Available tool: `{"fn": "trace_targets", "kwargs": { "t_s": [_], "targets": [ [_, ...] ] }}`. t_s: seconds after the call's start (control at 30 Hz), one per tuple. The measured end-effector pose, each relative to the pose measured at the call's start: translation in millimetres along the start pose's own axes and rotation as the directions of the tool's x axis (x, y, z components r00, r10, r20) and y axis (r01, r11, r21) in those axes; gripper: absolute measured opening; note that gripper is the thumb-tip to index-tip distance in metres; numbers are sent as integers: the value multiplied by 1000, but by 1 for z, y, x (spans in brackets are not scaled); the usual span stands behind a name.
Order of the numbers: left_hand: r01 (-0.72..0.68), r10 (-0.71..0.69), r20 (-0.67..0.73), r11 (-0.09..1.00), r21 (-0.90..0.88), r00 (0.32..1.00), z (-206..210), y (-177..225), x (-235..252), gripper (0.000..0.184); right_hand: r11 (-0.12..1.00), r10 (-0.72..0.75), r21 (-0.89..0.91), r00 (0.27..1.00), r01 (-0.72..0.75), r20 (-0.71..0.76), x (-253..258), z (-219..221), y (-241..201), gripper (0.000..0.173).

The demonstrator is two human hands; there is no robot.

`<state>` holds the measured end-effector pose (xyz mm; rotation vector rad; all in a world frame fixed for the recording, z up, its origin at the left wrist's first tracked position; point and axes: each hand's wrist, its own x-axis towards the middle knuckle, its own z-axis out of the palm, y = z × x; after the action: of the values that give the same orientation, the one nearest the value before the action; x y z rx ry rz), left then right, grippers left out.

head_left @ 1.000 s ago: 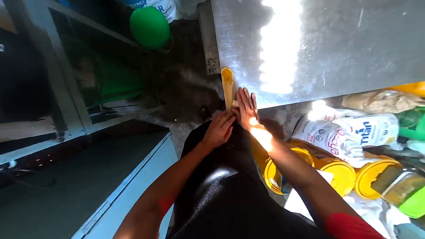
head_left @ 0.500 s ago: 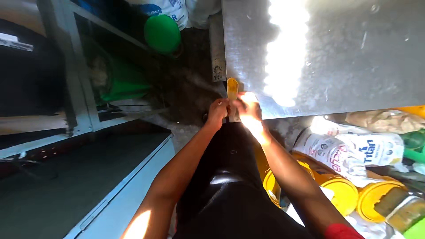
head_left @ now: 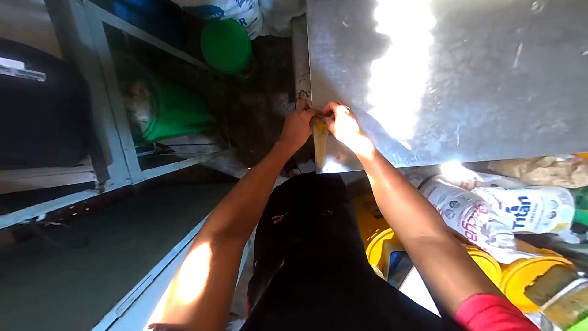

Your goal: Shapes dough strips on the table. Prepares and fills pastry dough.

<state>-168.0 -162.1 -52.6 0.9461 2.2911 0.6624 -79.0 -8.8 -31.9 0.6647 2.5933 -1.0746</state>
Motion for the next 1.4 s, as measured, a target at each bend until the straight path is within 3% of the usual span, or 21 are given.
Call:
{"fn": "trace_targets", "kwargs": {
  "t_s": [0.1,0.23,0.3,0.37,0.4,0.47,0.53,0.67,0.8,0.9,0.97,1.1,1.2,1.3,1.4],
  "targets": [
    [-35,29,-69,996,-86,997,5,-4,-1,16,1000,13,-26,1000,-13,7,-1,-1,3,21],
    [-140,134,-158,990,-22,978,7,-3,-13,14,997,19,-76,1000,-19,2,-12,-2,-1,18],
    [-227,241,-230,970,88,943,12,-3,-23,16,993,-73,-109,983,55,-167,-24,12,3,15],
    [-291,334,-278,939,183,901,20,-4,-33,16,967,-238,-189,872,172,-427,-34,40,17,12],
    [-307,362,-287,926,220,887,25,-4,-38,15,955,-282,-221,826,195,-488,-42,51,21,14],
    [-323,399,-276,904,281,875,37,-6,-47,17,935,-330,-288,806,208,-491,-63,68,29,17],
    [-304,394,-210,882,360,895,46,-8,-58,24,932,-303,-319,859,175,-413,-84,80,33,26],
    [-233,274,-35,873,427,961,49,-4,-77,39,947,-243,-286,909,147,-340,-98,81,34,32],
    [-100,139,-173,972,212,975,33,-1,-72,30,975,-196,-175,897,136,-397,-92,54,28,34],
    [47,-38,-162,998,52,986,29,-2,-60,43,993,-78,-113,940,42,-332,-73,50,28,29],
    [41,-46,-180,999,-36,983,34,-6,-55,35,996,-34,-86,947,7,-319,-61,48,21,17],
    [-52,-2,-303,984,-170,953,46,-10,-53,18,999,34,31,959,-26,-283,-77,42,8,17],
    [-21,-65,-375,975,-221,925,51,0,-54,15,987,139,129,915,-96,-380,-77,60,10,18],
    [112,-234,-415,948,-297,880,56,15,-53,13,969,245,143,835,-200,-492,-77,73,-5,20],
    [234,-379,-386,898,-371,841,61,31,-55,16,973,229,122,816,-194,-531,-80,82,-13,19]
  ]
}}
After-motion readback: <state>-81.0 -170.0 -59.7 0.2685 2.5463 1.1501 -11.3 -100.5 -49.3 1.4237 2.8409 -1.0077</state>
